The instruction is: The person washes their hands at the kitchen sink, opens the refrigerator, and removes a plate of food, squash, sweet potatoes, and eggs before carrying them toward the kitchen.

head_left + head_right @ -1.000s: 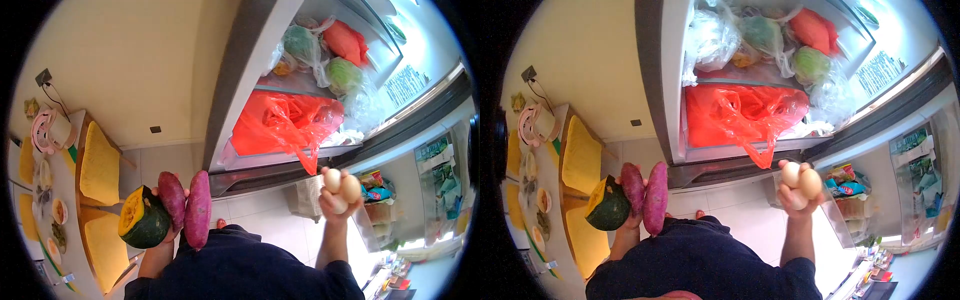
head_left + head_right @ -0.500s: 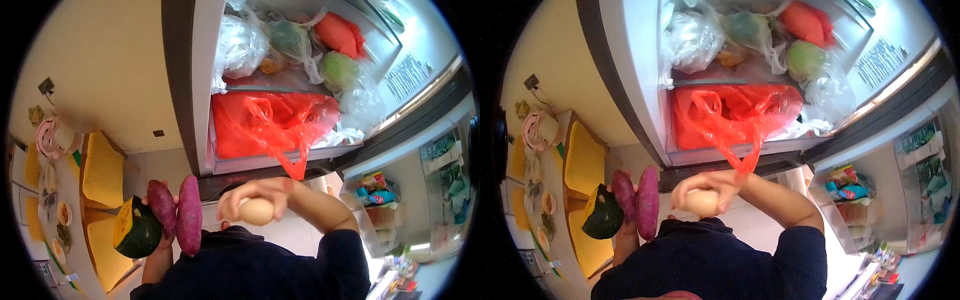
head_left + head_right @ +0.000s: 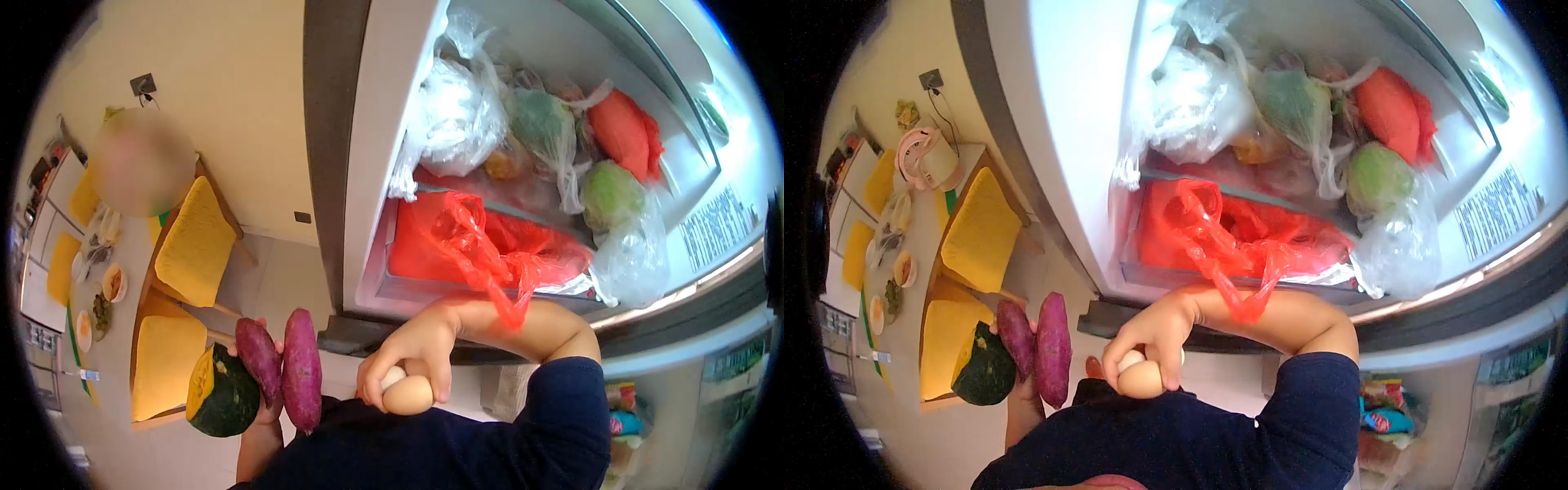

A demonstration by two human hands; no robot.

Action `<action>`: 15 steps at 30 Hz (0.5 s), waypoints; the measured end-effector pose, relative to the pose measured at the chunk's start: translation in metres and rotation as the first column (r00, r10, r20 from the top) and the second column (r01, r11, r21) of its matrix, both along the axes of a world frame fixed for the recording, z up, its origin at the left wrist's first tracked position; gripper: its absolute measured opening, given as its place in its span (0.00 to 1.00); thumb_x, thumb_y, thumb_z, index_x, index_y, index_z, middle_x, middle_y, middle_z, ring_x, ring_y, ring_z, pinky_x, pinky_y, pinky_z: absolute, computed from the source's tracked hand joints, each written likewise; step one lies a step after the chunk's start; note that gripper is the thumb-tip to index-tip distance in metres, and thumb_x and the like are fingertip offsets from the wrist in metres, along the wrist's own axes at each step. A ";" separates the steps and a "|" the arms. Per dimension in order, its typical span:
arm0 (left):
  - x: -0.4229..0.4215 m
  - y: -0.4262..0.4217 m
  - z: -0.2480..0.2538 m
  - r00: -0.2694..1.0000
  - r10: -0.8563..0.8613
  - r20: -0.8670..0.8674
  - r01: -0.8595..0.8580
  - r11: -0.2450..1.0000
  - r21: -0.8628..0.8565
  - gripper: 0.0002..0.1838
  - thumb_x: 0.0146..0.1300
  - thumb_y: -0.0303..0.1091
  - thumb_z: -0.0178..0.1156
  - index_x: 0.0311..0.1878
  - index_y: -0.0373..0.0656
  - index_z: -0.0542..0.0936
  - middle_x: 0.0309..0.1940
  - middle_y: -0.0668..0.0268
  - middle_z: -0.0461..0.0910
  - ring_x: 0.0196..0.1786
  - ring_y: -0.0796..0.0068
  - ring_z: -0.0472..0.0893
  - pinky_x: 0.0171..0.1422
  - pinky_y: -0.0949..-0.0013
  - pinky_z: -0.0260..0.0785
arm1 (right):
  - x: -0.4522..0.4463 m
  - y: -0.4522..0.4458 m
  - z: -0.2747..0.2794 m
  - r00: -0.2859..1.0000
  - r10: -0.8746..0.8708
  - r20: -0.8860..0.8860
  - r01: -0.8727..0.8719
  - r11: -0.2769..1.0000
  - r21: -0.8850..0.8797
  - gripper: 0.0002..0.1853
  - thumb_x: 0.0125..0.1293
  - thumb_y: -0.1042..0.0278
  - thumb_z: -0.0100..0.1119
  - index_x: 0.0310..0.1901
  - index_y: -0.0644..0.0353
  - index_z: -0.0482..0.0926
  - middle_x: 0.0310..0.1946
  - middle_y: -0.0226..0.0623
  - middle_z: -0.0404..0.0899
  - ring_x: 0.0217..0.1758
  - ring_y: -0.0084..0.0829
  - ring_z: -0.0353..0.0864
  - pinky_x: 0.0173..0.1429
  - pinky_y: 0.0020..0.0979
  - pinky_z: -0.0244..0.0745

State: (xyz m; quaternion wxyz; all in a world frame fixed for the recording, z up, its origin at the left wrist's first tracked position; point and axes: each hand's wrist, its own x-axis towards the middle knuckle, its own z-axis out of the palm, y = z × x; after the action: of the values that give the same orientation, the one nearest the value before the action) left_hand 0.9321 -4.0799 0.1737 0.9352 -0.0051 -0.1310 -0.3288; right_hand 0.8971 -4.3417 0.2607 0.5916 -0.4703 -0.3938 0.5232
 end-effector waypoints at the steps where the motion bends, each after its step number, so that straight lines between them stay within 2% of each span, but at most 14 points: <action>1: 0.000 -0.003 0.001 1.000 0.021 0.000 -0.021 1.000 0.001 0.17 0.63 0.42 0.55 0.55 0.56 0.75 0.67 0.61 0.60 0.63 0.52 0.67 0.70 0.46 0.52 | 0.005 -0.010 0.000 0.998 0.012 -0.066 -0.014 0.999 -0.030 0.36 0.37 0.52 0.77 0.47 0.63 0.72 0.50 0.44 0.67 0.59 0.40 0.62 0.63 0.40 0.55; 4: -0.001 -0.011 0.004 0.997 0.080 -0.013 -0.080 0.997 -0.003 0.17 0.63 0.42 0.55 0.55 0.56 0.75 0.67 0.60 0.60 0.63 0.52 0.66 0.70 0.46 0.51 | 0.028 -0.031 0.004 0.997 0.067 0.031 -0.067 0.998 0.007 0.37 0.39 0.50 0.76 0.48 0.63 0.72 0.49 0.45 0.68 0.59 0.41 0.63 0.63 0.41 0.55; 5: 0.002 -0.016 0.005 0.995 0.095 -0.015 -0.094 0.996 0.006 0.17 0.63 0.42 0.55 0.56 0.55 0.75 0.67 0.60 0.60 0.63 0.52 0.66 0.70 0.46 0.51 | 0.037 -0.040 -0.004 0.995 0.077 0.068 -0.082 0.994 0.070 0.36 0.41 0.49 0.75 0.47 0.64 0.72 0.49 0.45 0.67 0.58 0.42 0.63 0.62 0.41 0.56; 9: 0.008 -0.026 0.009 0.988 0.153 0.009 -0.153 0.988 0.007 0.17 0.63 0.41 0.55 0.56 0.55 0.75 0.67 0.60 0.60 0.63 0.52 0.66 0.71 0.46 0.50 | 0.077 -0.072 -0.013 0.973 0.209 0.100 -0.221 0.968 0.120 0.37 0.44 0.47 0.73 0.48 0.66 0.70 0.50 0.46 0.66 0.57 0.42 0.63 0.61 0.40 0.56; 12: -0.001 -0.026 0.007 0.978 0.211 0.011 -0.211 0.977 0.016 0.17 0.63 0.41 0.55 0.56 0.55 0.74 0.67 0.60 0.60 0.64 0.52 0.66 0.71 0.46 0.50 | 0.087 -0.095 -0.025 0.979 0.201 0.042 -0.198 0.978 -0.065 0.38 0.44 0.47 0.73 0.50 0.66 0.69 0.52 0.44 0.66 0.60 0.40 0.62 0.63 0.39 0.55; 13: -0.004 -0.025 0.007 0.973 0.232 0.011 -0.232 0.973 0.019 0.18 0.63 0.41 0.55 0.56 0.55 0.74 0.67 0.60 0.60 0.64 0.52 0.66 0.71 0.46 0.50 | 0.085 -0.102 -0.026 0.971 0.240 -0.003 -0.238 0.961 -0.141 0.39 0.43 0.48 0.74 0.51 0.65 0.69 0.53 0.44 0.65 0.61 0.38 0.61 0.63 0.39 0.54; 15: -0.009 -0.016 0.006 0.965 0.262 0.006 -0.262 0.965 0.029 0.18 0.63 0.41 0.55 0.56 0.55 0.74 0.67 0.60 0.60 0.64 0.52 0.65 0.71 0.46 0.50 | 0.093 -0.101 -0.037 0.971 0.239 0.011 -0.236 0.965 -0.118 0.39 0.42 0.50 0.75 0.52 0.65 0.68 0.53 0.44 0.65 0.61 0.38 0.61 0.64 0.39 0.54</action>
State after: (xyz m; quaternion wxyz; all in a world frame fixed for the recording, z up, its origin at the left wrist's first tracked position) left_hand 0.9227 -4.0964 0.1793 0.9703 0.0264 -0.1267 -0.2043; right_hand 0.9902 -4.4430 0.2242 0.4914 -0.4597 -0.4237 0.6064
